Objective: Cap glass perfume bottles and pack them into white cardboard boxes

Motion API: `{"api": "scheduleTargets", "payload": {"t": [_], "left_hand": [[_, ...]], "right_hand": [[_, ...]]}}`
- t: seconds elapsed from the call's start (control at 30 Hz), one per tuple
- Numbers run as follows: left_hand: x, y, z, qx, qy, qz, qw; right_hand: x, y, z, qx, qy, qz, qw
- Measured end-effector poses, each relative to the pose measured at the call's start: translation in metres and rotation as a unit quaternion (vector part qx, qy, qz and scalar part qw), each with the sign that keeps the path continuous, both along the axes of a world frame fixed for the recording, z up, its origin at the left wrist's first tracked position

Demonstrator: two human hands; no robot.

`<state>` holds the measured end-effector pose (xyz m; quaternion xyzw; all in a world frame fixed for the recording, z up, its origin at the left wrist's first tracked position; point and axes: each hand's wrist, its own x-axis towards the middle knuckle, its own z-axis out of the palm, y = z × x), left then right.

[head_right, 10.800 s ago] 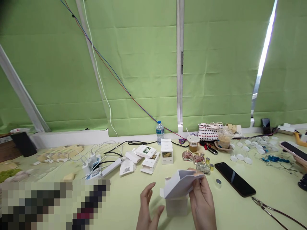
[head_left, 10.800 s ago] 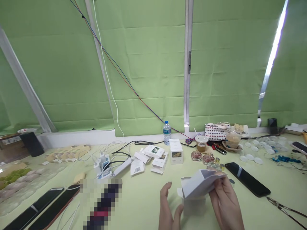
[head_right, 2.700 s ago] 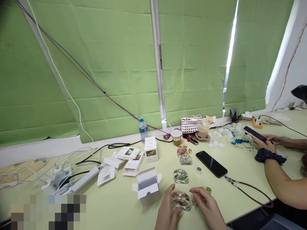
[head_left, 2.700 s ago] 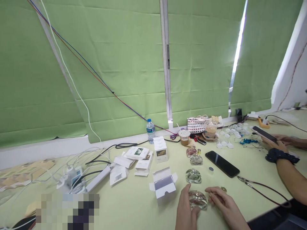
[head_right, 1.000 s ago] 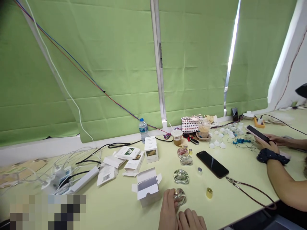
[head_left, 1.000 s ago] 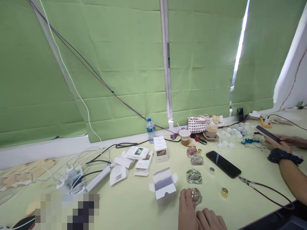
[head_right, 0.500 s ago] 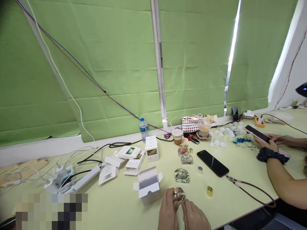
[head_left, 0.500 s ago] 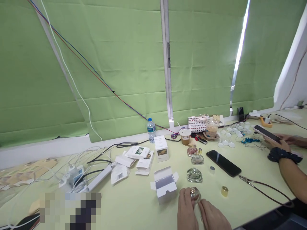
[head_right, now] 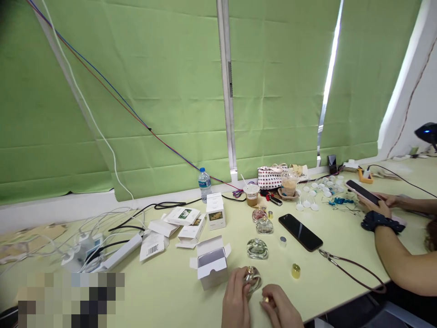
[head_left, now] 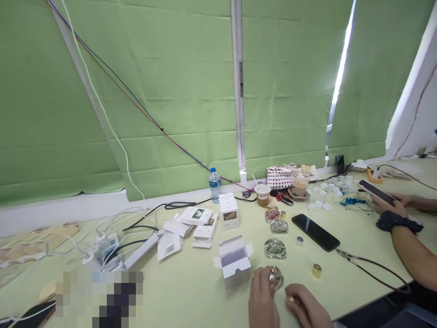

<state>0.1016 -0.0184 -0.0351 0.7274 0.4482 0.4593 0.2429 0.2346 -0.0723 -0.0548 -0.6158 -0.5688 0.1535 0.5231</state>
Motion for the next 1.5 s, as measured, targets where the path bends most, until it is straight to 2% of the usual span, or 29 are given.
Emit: {"api": "scheduleTargets", "payload": {"t": [0.1, 0.27, 0.4, 0.57, 0.8, 0.93, 1.07, 1.5], "left_hand": [[-0.001, 0.0, -0.001, 0.043, 0.012, -0.015, 0.999], [0.002, 0.001, -0.005, 0.143, 0.038, -0.026, 0.989], [0.002, -0.001, -0.004, 0.217, 0.079, -0.017, 0.973], [0.003, -0.005, 0.004, 0.245, 0.114, -0.011, 0.963], [0.006, -0.007, 0.005, 0.284, 0.146, -0.002, 0.948], [0.008, -0.008, 0.003, 0.288, 0.159, 0.007, 0.945], [0.011, -0.01, 0.006, 0.269, 0.141, 0.015, 0.953], [0.012, -0.011, 0.014, 0.265, 0.133, 0.031, 0.955]], "right_hand": [[0.009, 0.003, 0.015, -0.041, 0.111, -0.03, 0.993], [0.019, 0.013, 0.055, -0.028, 0.165, 0.009, 0.986], [0.019, 0.017, 0.07, -0.039, 0.268, 0.042, 0.962], [0.02, 0.018, 0.066, -0.082, 0.343, 0.055, 0.934], [0.014, 0.02, 0.052, -0.051, 0.506, 0.064, 0.859], [0.01, 0.021, 0.052, -0.051, 0.552, 0.062, 0.83], [0.007, 0.021, 0.049, -0.05, 0.563, 0.069, 0.822], [-0.001, 0.022, 0.052, -0.035, 0.556, 0.029, 0.83]]}}
